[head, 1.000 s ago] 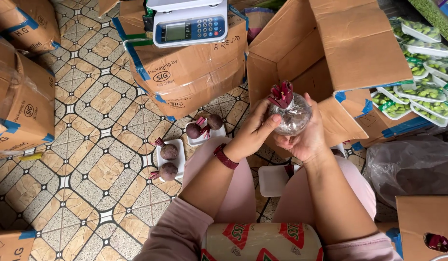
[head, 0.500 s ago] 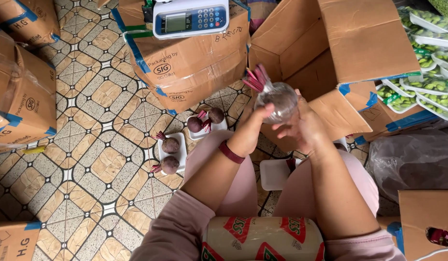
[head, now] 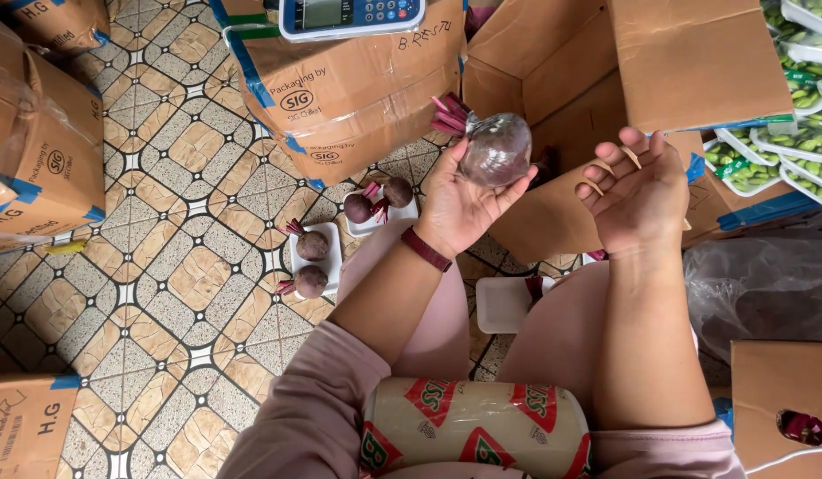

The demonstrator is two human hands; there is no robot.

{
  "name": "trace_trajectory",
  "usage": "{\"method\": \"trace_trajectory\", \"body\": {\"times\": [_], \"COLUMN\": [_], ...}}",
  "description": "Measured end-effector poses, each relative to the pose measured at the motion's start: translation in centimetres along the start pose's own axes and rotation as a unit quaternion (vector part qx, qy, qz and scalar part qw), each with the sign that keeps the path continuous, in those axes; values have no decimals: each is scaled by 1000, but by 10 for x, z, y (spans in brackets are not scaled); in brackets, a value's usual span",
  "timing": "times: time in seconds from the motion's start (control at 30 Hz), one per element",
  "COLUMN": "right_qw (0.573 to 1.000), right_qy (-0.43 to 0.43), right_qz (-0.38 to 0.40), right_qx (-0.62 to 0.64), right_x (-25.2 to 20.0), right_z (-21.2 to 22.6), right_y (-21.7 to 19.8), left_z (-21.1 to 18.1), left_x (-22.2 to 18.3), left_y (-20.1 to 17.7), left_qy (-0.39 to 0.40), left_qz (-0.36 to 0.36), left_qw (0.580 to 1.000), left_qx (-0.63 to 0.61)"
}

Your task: Wrapping individual beetroots in plastic film and placing them into cardboard boxes for packaging.

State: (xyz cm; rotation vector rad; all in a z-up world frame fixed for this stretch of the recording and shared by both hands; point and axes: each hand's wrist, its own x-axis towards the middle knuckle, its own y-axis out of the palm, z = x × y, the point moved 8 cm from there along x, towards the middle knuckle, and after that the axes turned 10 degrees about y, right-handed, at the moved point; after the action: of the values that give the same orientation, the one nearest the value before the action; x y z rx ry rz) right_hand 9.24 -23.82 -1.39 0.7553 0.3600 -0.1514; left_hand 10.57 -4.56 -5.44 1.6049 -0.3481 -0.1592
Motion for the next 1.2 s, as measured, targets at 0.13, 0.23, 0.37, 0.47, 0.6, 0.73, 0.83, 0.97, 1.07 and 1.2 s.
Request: {"method": "trace_trajectory", "body": {"times": [0.13, 0.23, 0.37, 0.47, 0.6, 0.73, 0.83, 0.97, 1.07, 1.2], "right_qw": [1000, 999, 997, 997, 997, 998, 998, 999, 999, 999], "right_qy": [1, 0, -24, -31, 8, 2, 6, 9, 14, 16], "right_qz": [-6, -16, -54, -63, -79, -67, -61, -49, -49, -46], "right_qx": [16, 33, 42, 37, 4, 0, 13, 13, 14, 10], "right_x": [0, -1, 0, 4, 33, 44, 48, 52, 53, 55], "right_z": [4, 8, 10, 10, -1, -11, -18, -20, -24, -27], "right_y": [-5, -6, -9, -7, -26, -33, -38, -35, -32, -31], "left_z": [3, -5, -30, -33, -30, -11, -21, -25, -24, -26], "left_x": [39, 77, 97, 99, 106, 71, 66, 59, 62, 66], "left_y": [12, 18, -3, -42, -222, -286, -289, -263, -276, -301], "left_qy": [35, 81, 131, 203, 31, -28, -33, -80, -112, -131], "left_qz": [-82, -127, -291, -309, -381, -431, -423, -418, -423, -429], "left_qw": [993, 946, 813, 797, 702, 663, 662, 588, 552, 528], "left_qx": [82, 288, 487, 477, 601, 611, 618, 688, 709, 721]}}
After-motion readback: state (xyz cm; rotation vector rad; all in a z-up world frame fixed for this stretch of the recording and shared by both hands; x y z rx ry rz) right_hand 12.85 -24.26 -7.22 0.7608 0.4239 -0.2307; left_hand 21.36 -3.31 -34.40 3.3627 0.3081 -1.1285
